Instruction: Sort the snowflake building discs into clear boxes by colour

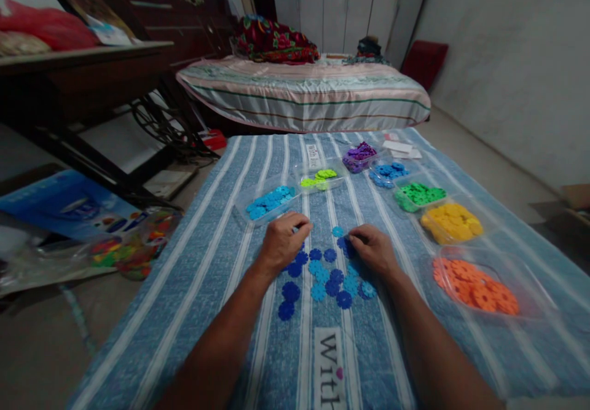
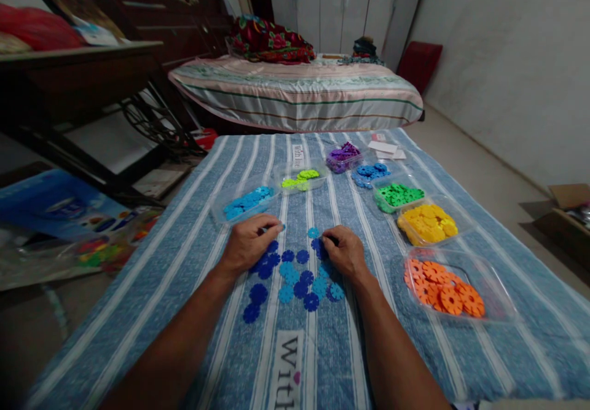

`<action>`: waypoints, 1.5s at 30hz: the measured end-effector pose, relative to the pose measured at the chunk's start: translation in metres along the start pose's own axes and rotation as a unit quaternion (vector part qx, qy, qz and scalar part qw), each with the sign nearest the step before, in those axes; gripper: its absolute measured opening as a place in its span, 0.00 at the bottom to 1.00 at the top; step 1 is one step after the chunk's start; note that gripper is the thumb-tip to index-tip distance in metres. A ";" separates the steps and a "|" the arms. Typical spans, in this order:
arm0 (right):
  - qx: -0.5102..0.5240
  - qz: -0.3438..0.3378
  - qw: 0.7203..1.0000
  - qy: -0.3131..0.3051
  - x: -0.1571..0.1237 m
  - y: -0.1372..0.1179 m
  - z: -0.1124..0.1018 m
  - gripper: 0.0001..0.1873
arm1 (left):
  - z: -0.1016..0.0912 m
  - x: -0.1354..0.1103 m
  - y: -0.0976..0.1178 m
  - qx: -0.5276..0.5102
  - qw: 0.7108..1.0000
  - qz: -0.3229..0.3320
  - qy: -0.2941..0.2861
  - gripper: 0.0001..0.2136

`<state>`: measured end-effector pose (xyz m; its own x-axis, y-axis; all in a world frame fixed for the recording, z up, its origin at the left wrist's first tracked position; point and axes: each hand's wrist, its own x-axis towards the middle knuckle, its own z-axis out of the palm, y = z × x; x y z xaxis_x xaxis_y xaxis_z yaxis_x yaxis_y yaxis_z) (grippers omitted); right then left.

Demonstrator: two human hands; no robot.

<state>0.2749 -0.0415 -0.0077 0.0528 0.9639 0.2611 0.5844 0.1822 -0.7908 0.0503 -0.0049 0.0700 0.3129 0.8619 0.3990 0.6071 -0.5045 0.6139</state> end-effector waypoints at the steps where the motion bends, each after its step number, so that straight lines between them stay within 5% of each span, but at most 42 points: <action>1: 0.001 0.001 1.000 0.002 0.000 0.001 0.000 0.08 | -0.008 0.007 -0.003 0.025 0.999 0.001 0.031 0.08; 5: 0.002 0.005 1.000 0.001 0.000 0.002 0.001 0.08 | -0.035 0.031 -0.020 0.144 0.981 -0.014 0.126 0.09; 8: 0.000 0.000 1.000 0.000 0.000 0.001 0.001 0.09 | -0.040 0.034 -0.027 0.180 0.973 -0.046 0.136 0.10; 15: 0.002 -0.004 1.000 0.002 0.000 0.000 0.001 0.08 | -0.001 0.017 -0.012 0.100 0.994 -0.030 -0.038 0.09; 22: 0.001 -0.009 1.000 0.004 0.001 -0.002 0.001 0.08 | 0.041 0.023 0.012 0.177 0.960 0.004 -0.217 0.08; 32: -0.002 -0.016 1.000 0.009 0.001 -0.002 0.001 0.07 | 0.061 0.032 0.023 0.242 0.932 -0.014 -0.269 0.09; 45: -0.003 -0.012 1.000 0.010 0.001 0.001 0.003 0.07 | 0.064 0.017 0.013 0.172 0.954 -0.078 -0.235 0.10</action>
<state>0.2731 -0.0393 -0.0100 0.0548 0.9554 0.2900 0.5909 0.2031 -0.7808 0.1100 0.0064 0.0412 0.4422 0.8936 -0.0772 0.8515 -0.3912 0.3491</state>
